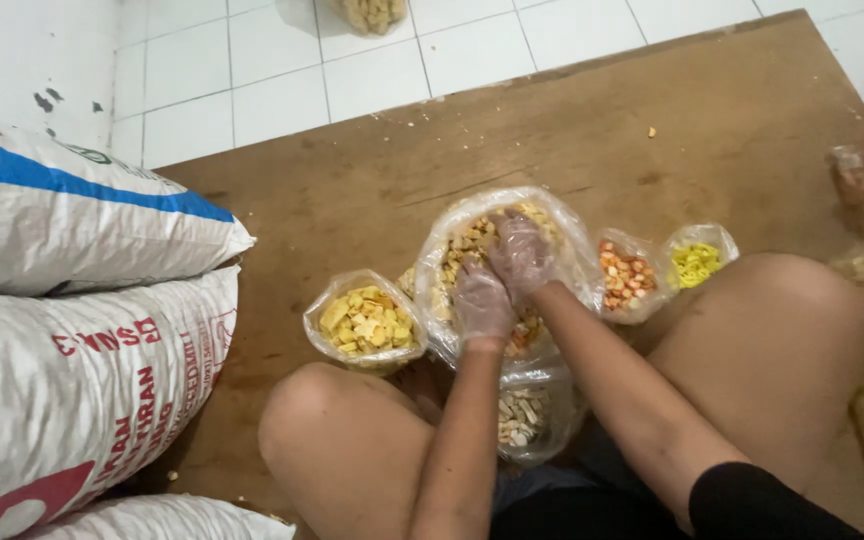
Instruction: Mixing various snack items from smaller plastic bags into a larger one by hand
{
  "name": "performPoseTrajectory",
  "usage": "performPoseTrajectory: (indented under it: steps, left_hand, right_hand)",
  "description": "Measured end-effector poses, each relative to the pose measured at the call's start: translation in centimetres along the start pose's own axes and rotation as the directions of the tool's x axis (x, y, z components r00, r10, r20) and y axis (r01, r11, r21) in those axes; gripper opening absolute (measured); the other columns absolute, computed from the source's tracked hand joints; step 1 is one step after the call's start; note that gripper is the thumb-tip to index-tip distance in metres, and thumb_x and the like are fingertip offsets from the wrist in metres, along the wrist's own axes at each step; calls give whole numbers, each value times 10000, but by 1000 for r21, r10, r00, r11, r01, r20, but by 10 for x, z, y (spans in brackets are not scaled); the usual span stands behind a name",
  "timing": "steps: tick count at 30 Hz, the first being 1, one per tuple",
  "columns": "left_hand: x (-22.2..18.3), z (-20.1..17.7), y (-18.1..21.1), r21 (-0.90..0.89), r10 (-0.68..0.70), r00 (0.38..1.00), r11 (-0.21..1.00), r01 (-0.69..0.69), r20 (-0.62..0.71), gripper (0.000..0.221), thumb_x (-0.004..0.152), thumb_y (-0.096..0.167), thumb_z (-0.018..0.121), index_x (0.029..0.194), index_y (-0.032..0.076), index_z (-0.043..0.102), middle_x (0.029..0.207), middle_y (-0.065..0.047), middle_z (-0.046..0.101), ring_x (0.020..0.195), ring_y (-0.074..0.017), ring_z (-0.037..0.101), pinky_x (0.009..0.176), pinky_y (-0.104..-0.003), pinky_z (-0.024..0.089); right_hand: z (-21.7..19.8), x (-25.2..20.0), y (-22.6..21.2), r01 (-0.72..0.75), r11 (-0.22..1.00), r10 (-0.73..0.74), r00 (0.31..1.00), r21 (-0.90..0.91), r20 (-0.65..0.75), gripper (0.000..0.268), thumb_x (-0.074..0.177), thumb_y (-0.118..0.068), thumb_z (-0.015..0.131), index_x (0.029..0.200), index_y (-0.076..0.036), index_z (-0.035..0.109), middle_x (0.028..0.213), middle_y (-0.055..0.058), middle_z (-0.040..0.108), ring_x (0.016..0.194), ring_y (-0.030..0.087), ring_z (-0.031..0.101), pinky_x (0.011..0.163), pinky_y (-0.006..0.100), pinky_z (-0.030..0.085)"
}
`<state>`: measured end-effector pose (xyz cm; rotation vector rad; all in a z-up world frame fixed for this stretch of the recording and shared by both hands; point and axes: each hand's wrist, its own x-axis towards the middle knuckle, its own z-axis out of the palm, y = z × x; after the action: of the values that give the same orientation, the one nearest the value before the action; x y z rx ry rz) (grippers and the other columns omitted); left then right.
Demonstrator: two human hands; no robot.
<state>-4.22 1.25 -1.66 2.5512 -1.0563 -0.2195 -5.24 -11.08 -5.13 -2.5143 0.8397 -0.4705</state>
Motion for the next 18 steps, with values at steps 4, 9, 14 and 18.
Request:
performPoseTrajectory:
  steps: [4,9,14,18]
  left_hand:
    - [-19,-24,20,84,-60,944,996,34,324,826,909,296,587,1467,-228,276,1507,-350,407,1432,-493,360,1140,-583,351]
    - [-4,33,-26,52,-21,956,999,6,294,849,810,151,663,1379,-333,258,1206,-431,610,1169,-540,625,900,-631,554]
    - [-11,-6,-35,-123,140,989,982,-145,-48,336,789,71,607,1085,-66,688,903,-270,707,884,-468,728,756,-519,626]
    - [3,30,-51,-153,41,993,987,-58,-109,242,805,126,579,1004,23,671,830,-207,693,825,-431,735,702,-498,608]
  right_hand:
    - [55,49,22,-4,824,-79,989,-566,-123,457,841,-517,543,784,-96,711,647,192,643,641,349,697,549,425,560]
    - [132,60,66,166,323,-513,858,-932,-25,531,818,-392,535,871,101,724,783,378,643,616,455,653,523,520,560]
    - [-57,8,-97,172,749,151,896,-639,418,339,1139,-153,415,1314,92,571,1159,150,646,1244,252,596,1131,255,447]
    - [-17,15,-48,2,934,149,906,-356,395,402,880,-458,558,998,-138,770,987,110,775,1039,314,746,825,485,613]
